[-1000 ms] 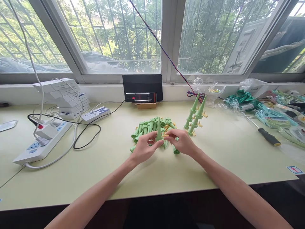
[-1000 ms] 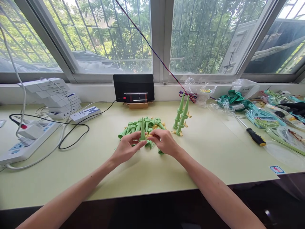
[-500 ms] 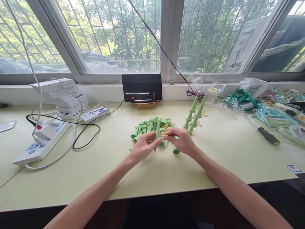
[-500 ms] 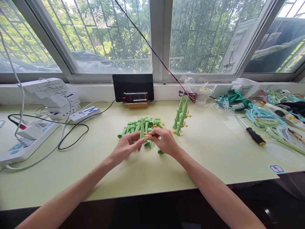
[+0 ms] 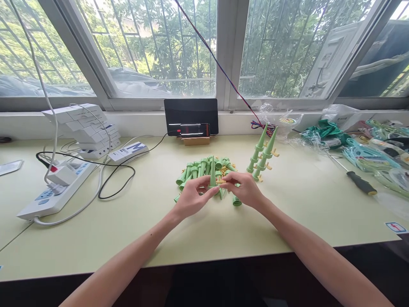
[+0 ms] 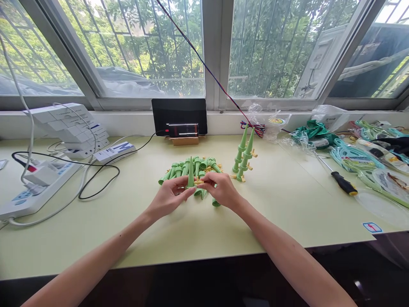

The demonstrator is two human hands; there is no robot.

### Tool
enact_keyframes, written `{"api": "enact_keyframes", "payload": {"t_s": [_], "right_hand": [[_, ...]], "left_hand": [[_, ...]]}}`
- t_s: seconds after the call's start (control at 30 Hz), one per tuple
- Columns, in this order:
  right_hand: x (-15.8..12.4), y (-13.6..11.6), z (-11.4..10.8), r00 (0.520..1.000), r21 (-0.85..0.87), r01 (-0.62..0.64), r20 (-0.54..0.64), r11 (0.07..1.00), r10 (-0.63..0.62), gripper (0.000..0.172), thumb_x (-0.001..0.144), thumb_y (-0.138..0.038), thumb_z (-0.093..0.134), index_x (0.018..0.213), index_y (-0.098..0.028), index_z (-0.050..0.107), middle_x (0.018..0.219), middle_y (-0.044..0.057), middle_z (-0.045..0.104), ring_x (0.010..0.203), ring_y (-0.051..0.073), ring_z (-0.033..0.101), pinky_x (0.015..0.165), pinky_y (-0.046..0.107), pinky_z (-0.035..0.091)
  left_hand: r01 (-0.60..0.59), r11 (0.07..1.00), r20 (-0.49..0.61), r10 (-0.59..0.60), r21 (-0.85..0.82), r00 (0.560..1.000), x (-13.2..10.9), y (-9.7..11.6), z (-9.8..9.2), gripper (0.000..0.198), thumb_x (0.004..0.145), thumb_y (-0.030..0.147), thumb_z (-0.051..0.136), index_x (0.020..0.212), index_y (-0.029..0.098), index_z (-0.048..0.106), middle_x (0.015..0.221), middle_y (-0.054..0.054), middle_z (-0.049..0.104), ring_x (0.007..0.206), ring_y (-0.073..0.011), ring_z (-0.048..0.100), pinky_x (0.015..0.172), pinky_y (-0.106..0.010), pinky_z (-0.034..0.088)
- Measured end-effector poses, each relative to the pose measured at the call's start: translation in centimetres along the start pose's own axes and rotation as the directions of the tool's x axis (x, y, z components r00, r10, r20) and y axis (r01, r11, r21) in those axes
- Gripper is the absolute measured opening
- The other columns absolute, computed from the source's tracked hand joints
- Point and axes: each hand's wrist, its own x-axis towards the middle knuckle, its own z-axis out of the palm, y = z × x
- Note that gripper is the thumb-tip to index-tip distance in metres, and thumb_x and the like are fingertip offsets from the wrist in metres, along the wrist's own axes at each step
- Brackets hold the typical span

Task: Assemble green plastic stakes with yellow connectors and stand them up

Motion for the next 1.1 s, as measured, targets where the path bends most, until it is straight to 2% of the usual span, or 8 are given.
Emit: {"api": "enact_keyframes", "payload": {"t_s": [0.2,0.37,0.43,0.53,0.63,0.77,0.97,1.1], "right_hand": [[0.06,-0.55,-0.24,0.997,-0.044,-0.023,0.073,0.999,0.026,0.039,0.094,-0.049,0.053,0.07,-0.018,0.06,0.055,-0.001,0.055,0.049,0.011,0.045,0.052,0.026,0.04],[0.1,-0.46,-0.18,0.995,-0.068,-0.029,0.093,0.997,0.035,0.041,0.096,-0.049,0.049,0.07,-0.019,0.058,0.056,-0.002,0.053,0.05,0.011,0.043,0.052,0.025,0.039],[0.1,-0.35,-0.12,0.996,-0.07,-0.025,0.083,0.997,0.031,0.035,0.095,-0.047,0.051,0.077,-0.019,0.061,0.06,-0.001,0.056,0.052,0.012,0.046,0.053,0.026,0.041],[0.08,-0.23,-0.01,0.999,-0.03,0.001,0.04,1.0,0.0,0.022,0.092,-0.041,0.058,0.092,-0.019,0.062,0.077,0.003,0.066,0.064,0.014,0.056,0.06,0.027,0.048],[0.08,-0.21,0.03,0.999,-0.003,0.028,0.016,1.0,-0.028,0.017,0.093,-0.037,0.058,0.095,-0.02,0.061,0.084,0.005,0.067,0.07,0.015,0.06,0.063,0.028,0.051],[0.11,-0.32,-0.04,0.999,-0.014,0.037,0.027,0.999,-0.037,0.016,0.094,-0.035,0.055,0.089,-0.02,0.061,0.077,0.003,0.065,0.067,0.015,0.058,0.061,0.027,0.049],[0.06,-0.15,-0.16,0.997,-0.074,0.03,0.077,0.997,-0.024,0.029,0.097,-0.038,0.048,0.076,-0.019,0.057,0.063,0.0,0.054,0.057,0.013,0.045,0.054,0.026,0.038],[0.01,0.12,-0.17,0.995,-0.095,0.015,0.103,0.995,-0.005,0.035,0.099,-0.038,0.044,0.07,-0.019,0.053,0.06,-0.001,0.051,0.055,0.013,0.043,0.054,0.026,0.035]], "left_hand": [[-0.017,1.0,0.027,0.016,0.004,0.999,-0.12,0.0,0.05,0.028,0.087,0.043,0.061,0.098,0.018,0.069,0.084,-0.004,0.068,0.07,-0.0137,0.058,0.064,-0.025,0.053],[0.004,1.0,0.009,-0.004,0.007,1.0,-0.05,-0.2,0.13,0.027,0.086,0.043,0.061,0.093,0.018,0.068,0.081,-0.003,0.065,0.068,-0.0138,0.058,0.06,-0.024,0.053],[0.014,1.0,-0.013,-0.014,0.004,1.0,0.03,-0.34,0.12,0.027,0.086,0.043,0.062,0.093,0.017,0.067,0.082,-0.004,0.066,0.07,-0.0146,0.059,0.06,-0.025,0.052],[0.022,1.0,-0.034,-0.022,-0.012,0.999,0.13,-0.49,0.07,0.029,0.085,0.043,0.062,0.097,0.017,0.067,0.088,-0.006,0.068,0.076,-0.0168,0.062,0.06,-0.025,0.052],[0.022,1.0,-0.032,-0.022,-0.013,0.999,0.16,-0.59,0.03,0.028,0.086,0.043,0.062,0.097,0.018,0.067,0.09,-0.006,0.068,0.076,-0.016,0.061,0.06,-0.024,0.052],[0.0,1.0,-0.056,0.001,0.014,0.998,0.11,-0.7,0.11,0.027,0.086,0.044,0.061,0.092,0.017,0.067,0.085,-0.005,0.067,0.071,-0.0146,0.059,0.059,-0.024,0.052],[-0.034,0.999,-0.09,0.038,0.037,0.995,0.07,-0.67,0.22,0.03,0.082,0.045,0.065,0.096,0.018,0.07,0.079,-0.005,0.066,0.074,-0.0173,0.063,0.064,-0.027,0.055],[-0.039,0.999,-0.083,0.042,0.036,0.996,0.04,-0.64,0.25,0.03,0.082,0.043,0.065,0.098,0.018,0.07,0.08,-0.005,0.067,0.077,-0.0184,0.064,0.066,-0.028,0.056]]}}
